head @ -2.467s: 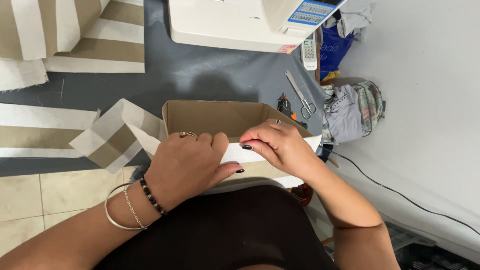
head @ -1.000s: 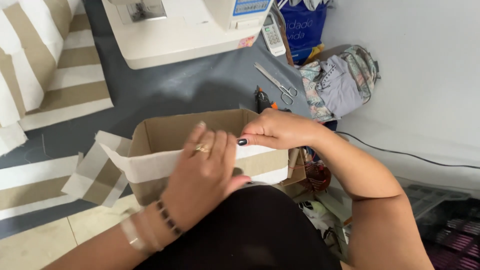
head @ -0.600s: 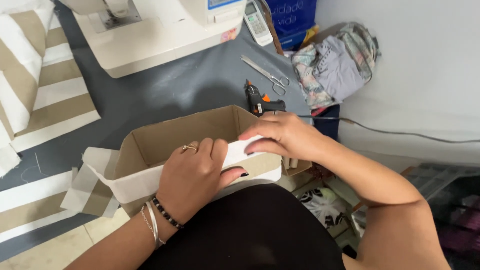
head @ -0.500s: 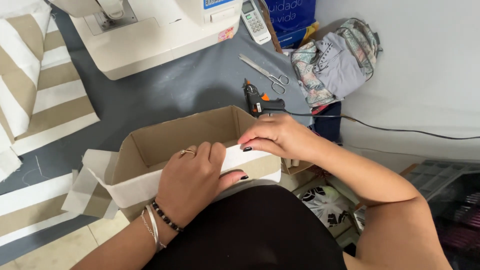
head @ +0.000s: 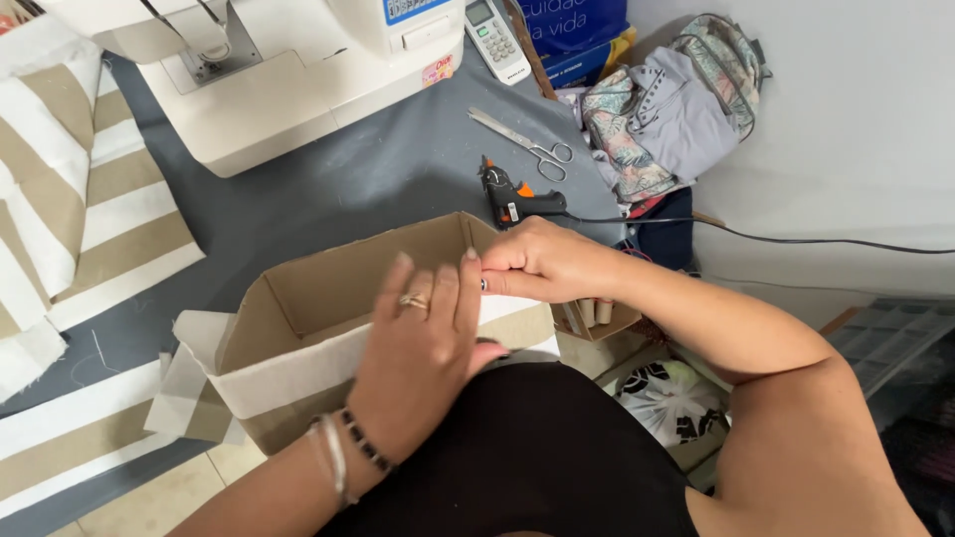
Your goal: Covering a cardboard box with striped fabric strips using a hot glue gun
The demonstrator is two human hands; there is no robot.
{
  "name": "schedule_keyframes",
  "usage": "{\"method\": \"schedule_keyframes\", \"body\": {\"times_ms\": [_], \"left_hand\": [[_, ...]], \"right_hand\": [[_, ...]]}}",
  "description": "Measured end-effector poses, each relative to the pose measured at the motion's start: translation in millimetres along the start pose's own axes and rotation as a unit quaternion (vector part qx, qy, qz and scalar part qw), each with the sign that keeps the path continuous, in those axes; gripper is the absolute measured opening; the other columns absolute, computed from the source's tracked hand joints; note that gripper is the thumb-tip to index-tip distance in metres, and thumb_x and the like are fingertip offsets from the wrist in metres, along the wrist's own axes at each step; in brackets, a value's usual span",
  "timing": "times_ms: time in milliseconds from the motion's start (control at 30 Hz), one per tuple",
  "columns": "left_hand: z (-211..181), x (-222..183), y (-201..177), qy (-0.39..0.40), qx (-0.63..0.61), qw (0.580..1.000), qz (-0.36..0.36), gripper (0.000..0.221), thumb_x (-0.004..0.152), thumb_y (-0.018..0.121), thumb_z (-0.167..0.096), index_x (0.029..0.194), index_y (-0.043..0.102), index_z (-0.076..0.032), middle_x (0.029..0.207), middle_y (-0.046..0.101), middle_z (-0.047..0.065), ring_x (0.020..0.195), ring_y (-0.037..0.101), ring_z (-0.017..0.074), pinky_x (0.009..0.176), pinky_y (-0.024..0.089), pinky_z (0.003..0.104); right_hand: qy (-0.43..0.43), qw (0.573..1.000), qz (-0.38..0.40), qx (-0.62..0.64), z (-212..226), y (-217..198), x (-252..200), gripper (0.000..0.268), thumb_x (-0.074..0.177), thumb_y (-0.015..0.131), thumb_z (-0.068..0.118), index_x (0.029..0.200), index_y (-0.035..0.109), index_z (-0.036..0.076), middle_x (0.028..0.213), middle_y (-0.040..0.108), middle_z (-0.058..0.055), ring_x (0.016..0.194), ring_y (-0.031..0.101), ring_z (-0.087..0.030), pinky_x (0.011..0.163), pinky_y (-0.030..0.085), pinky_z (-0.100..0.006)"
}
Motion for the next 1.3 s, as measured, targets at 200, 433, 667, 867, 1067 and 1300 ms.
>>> {"method": "schedule_keyframes", "body": {"times_ms": [200,433,667,867,1067,1300], "left_hand": [[-2,2,30,-0.017,-0.114,0.991,-0.073,0.073,0.097,0.036,-0.072,0.106,0.061,-0.004,0.076,0.048,0.003,0.064,0.057,0.0257,0.061,0.049,0.039],[1,6,17,-0.022,-0.094,0.992,-0.084,0.058,0.099,0.04,-0.068,0.094,0.057,-0.013,0.071,0.047,0.001,0.059,0.06,0.0238,0.057,0.051,0.036],[-1,5,12,-0.027,-0.082,0.992,-0.087,0.057,0.096,0.05,-0.07,0.075,0.047,-0.017,0.066,0.045,0.001,0.056,0.059,0.0242,0.055,0.049,0.035],[0,5,15,-0.033,-0.089,0.991,-0.091,0.055,0.097,0.045,-0.069,0.075,0.046,-0.018,0.066,0.046,0.002,0.056,0.06,0.0238,0.056,0.05,0.035],[2,6,17,-0.062,-0.069,0.991,-0.093,0.053,0.1,0.042,-0.065,0.075,0.047,-0.018,0.068,0.05,0.002,0.058,0.061,0.0232,0.06,0.053,0.035],[3,2,22,-0.057,-0.099,0.989,-0.092,0.055,0.098,0.045,-0.068,0.076,0.047,-0.018,0.064,0.046,0.001,0.054,0.059,0.0239,0.056,0.051,0.036]], "right_hand": [[-0.035,0.999,0.013,0.028,14,-20,-2,0.043,0.107,0.055,0.023,0.066,0.064,0.013,0.049,0.052,0.0,0.045,0.051,-0.017,0.055,0.049,-0.028],[-0.047,0.983,-0.147,-0.095,24,-36,-31,0.017,0.094,0.074,0.021,0.109,0.077,0.012,0.09,0.076,-0.008,0.091,0.069,-0.027,0.104,0.045,-0.052],[-0.066,0.985,-0.138,-0.074,1,-21,-30,0.023,0.101,0.065,0.024,0.083,0.075,0.013,0.072,0.067,-0.004,0.08,0.066,-0.024,0.093,0.049,-0.046],[-0.101,0.984,-0.145,0.001,1,-18,-18,0.037,0.106,0.056,0.019,0.073,0.07,0.011,0.081,0.073,-0.009,0.085,0.07,-0.027,0.089,0.05,-0.047],[-0.099,0.968,-0.138,-0.184,32,-19,-17,0.018,0.094,0.073,0.033,0.099,0.074,0.017,0.095,0.074,-0.004,0.09,0.07,-0.024,0.101,0.046,-0.05],[-0.095,0.967,-0.143,-0.187,-3,-2,-22,0.022,0.102,0.063,0.029,0.085,0.069,0.016,0.073,0.059,0.002,0.072,0.066,-0.026,0.083,0.055,-0.042]]}}
Point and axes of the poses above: each hand's wrist, its own x-axis towards the middle knuckle, its own y-axis out of the palm, z = x × y, the point moved 7 cm from there along x, towards the middle knuckle
